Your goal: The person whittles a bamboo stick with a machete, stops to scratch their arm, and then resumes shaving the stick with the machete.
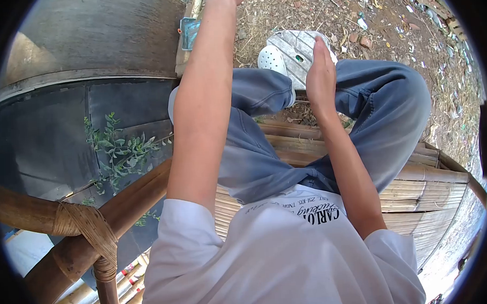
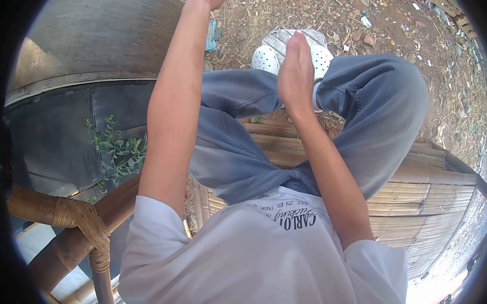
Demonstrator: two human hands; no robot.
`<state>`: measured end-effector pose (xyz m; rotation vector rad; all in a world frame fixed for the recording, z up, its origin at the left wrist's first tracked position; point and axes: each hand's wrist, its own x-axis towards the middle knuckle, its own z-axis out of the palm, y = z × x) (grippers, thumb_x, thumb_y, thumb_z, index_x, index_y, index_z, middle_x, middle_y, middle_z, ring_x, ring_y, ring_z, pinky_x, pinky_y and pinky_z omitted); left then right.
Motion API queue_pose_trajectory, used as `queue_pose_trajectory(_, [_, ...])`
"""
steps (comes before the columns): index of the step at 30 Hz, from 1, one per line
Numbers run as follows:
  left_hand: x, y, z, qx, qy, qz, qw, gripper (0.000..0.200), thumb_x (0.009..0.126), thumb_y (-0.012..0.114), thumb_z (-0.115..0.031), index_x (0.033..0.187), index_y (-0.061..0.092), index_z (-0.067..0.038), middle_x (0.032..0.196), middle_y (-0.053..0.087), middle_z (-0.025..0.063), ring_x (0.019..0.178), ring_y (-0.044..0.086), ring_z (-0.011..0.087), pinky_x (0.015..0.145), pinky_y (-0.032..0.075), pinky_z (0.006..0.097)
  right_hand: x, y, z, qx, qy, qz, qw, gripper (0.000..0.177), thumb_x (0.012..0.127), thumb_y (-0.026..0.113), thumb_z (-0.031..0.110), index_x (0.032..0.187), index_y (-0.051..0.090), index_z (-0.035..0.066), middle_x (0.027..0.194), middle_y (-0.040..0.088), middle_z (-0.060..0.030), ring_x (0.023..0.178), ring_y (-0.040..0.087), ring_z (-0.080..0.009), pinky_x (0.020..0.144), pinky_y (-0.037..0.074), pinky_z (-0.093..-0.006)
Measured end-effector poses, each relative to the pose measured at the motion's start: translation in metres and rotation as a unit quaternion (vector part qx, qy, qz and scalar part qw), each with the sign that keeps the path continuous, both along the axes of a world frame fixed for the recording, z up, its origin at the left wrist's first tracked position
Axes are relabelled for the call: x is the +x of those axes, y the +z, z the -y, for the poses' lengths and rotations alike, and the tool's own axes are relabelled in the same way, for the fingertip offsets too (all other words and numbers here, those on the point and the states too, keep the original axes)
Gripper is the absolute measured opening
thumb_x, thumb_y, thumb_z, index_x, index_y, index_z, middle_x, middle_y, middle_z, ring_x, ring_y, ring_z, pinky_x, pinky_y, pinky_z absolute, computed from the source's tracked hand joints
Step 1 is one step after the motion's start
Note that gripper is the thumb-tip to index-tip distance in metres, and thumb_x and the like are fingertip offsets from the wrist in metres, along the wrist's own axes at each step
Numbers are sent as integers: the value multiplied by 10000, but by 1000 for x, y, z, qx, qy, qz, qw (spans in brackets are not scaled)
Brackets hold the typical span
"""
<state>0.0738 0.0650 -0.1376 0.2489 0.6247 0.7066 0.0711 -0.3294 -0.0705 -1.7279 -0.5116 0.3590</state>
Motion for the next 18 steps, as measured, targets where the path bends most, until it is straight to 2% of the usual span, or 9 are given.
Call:
queue_pose_trajectory(3, [-1, 16, 9, -19, 30, 5, 999, 116, 875, 510, -109, 886, 618, -70, 720, 603, 34, 613, 621, 193, 506, 524, 280, -43, 68, 6, 167, 87, 13, 982, 616, 1014, 246, 363, 1389, 320, -120, 1458, 311, -295, 1369, 293, -402, 1131, 206, -462])
queue_pose_trajectory(5, [-2, 26, 12, -43, 53, 23, 997, 125, 878, 508, -103, 914, 623, -69, 737, 609, 34, 628, 625, 194, 512, 525, 281, -70, 80, 9, 217, 180, 118, 952, 605, 1015, 241, 358, 1400, 319, -100, 1474, 291, -282, 1385, 261, -399, 1137, 182, -486])
queue_pose_trajectory(8, [-9, 37, 16, -124, 98, 86, 984, 147, 882, 506, -95, 957, 629, -68, 762, 618, 33, 651, 632, 194, 522, 527, 281, -68, 3, -19, 35, 244, 246, 938, 590, 1015, 233, 352, 1418, 317, -70, 1498, 262, -262, 1409, 213, -394, 1146, 144, -523])
queue_pose_trajectory(9, [-9, 48, 25, -148, 106, 83, 980, 156, 883, 505, -93, 971, 631, -67, 771, 621, 33, 659, 634, 195, 525, 527, 281, -51, -35, -50, -131, 66, -83, 986, 630, 1016, 227, 398, 1414, 315, -83, 1498, 256, -270, 1414, 196, -390, 1154, 155, -480])
queue_pose_trajectory(10, [-7, 93, 72, -213, 164, 2, 963, 167, 882, 505, -58, 1004, 618, -65, 767, 599, 14, 615, 593, 158, 460, 459, 257, -23, -60, -55, -88, 36, -128, 987, 635, 1016, 230, 406, 1412, 322, -81, 1496, 263, -269, 1409, 211, -390, 1154, 167, -454])
queue_pose_trajectory(11, [-11, 89, 69, -215, 162, -5, 963, 167, 882, 505, -58, 1004, 618, -65, 767, 599, 14, 615, 593, 158, 460, 459, 257, -4, -75, -51, -44, 4, -172, 984, 640, 1016, 232, 415, 1411, 329, -80, 1494, 270, -268, 1403, 226, -390, 1154, 179, -429])
queue_pose_trajectory(13, [-17, 83, 47, -364, 114, 110, 918, 177, 869, 509, -33, 996, 626, -68, 771, 583, 11, 604, 561, 135, 436, 400, 248, -8, -59, -40, -8, 3, -248, 969, 643, 1016, 250, 414, 1415, 309, -85, 1498, 274, -251, 1403, 241, -359, 1155, 177, -420])
queue_pose_trajectory(15, [-15, 72, 42, -371, 70, 142, 915, 176, 856, 517, -24, 965, 641, -85, 777, 579, 7, 620, 556, 140, 437, 391, 256, -22, -30, -17, 66, 6, -393, 917, 655, 1015, 284, 414, 1425, 268, -97, 1505, 283, -216, 1403, 271, -299, 1159, 175, -400])
queue_pose_trajectory(18, [-4, 65, 45, -352, 139, 110, 919, 172, 851, 529, -41, 976, 640, -83, 754, 565, -2, 627, 562, 133, 433, 382, 249, -61, 1, 10, 100, 12, -593, 799, 655, 1015, 300, 411, 1436, 242, -88, 1491, 307, -206, 1398, 294, -267, 1161, 169, -409])
